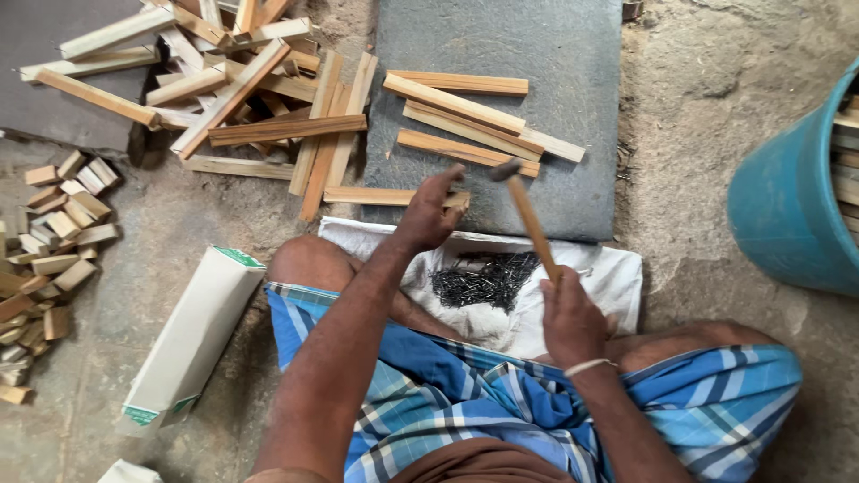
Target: The person sits on the floor and uses a hammer to drive nails into small wooden pieces, joining them into rectangular frames. The person repeatedly picks up pieces, aligns them, hammers nails, and places the finished frames into a nearby blue bucket.
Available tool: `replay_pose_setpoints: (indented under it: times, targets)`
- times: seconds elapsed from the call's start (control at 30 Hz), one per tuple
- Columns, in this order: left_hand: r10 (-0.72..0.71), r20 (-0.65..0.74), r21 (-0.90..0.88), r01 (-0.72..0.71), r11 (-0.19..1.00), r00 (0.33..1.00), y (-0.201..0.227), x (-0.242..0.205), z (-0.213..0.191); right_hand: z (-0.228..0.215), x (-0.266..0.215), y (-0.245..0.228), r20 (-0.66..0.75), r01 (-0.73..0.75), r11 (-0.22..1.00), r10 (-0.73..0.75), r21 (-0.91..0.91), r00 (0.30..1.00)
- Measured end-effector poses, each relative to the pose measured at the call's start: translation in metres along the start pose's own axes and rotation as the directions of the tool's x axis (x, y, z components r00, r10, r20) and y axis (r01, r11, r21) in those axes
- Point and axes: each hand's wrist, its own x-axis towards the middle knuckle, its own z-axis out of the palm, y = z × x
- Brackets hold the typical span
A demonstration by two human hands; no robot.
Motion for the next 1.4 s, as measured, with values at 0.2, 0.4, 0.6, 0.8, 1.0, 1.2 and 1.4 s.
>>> replay_pose_setpoints:
  times: [0.2,0.4,0.6,0.8,1.0,1.2,1.4]
  targets:
    - [0.352,0.385,0.624,-0.521,0.582,0.853,0.005,0.015,-0.061,-0.019,-0.019,0.041,0.395,-0.525,0.508,0.348,0.682,0.85]
    - [0.287,-0.403,0.848,0.237,0.474,0.869,0.001,0.031,-0.161,-0.018,-0.022,0.052,0.505,-0.62,0.346,0.37,0.704,0.78]
    - [0.272,-0.256,0.73,0.001,0.683,0.928,0.009,0.056,-0.108,-0.013,-0.003,0.043,0.539,-0.644,0.305,0.364,0.702,0.76]
    - [0.317,-0.081,0.737,-0.157,0.657,0.945,0.013,0.053,-0.02,-0.008,-0.001,0.04,0.542,-0.665,0.339,0.393,0.666,0.743]
    - [0.352,-0.018,0.651,-0.257,0.715,0.936,0.024,0.029,-0.02,-0.011,-0.006,0.041,0.549,-0.668,0.327,0.39,0.668,0.74]
    - [-0.139,0.043,0.473,0.102,0.875,0.989,0.028,-0.003,-0.061,-0.009,-0.002,0.033,0.532,-0.651,0.328,0.387,0.684,0.753]
    - [0.353,0.109,0.776,-0.301,0.554,0.929,-0.001,-0.019,-0.064,-0.008,-0.008,0.035,0.47,-0.607,0.421,0.389,0.674,0.792]
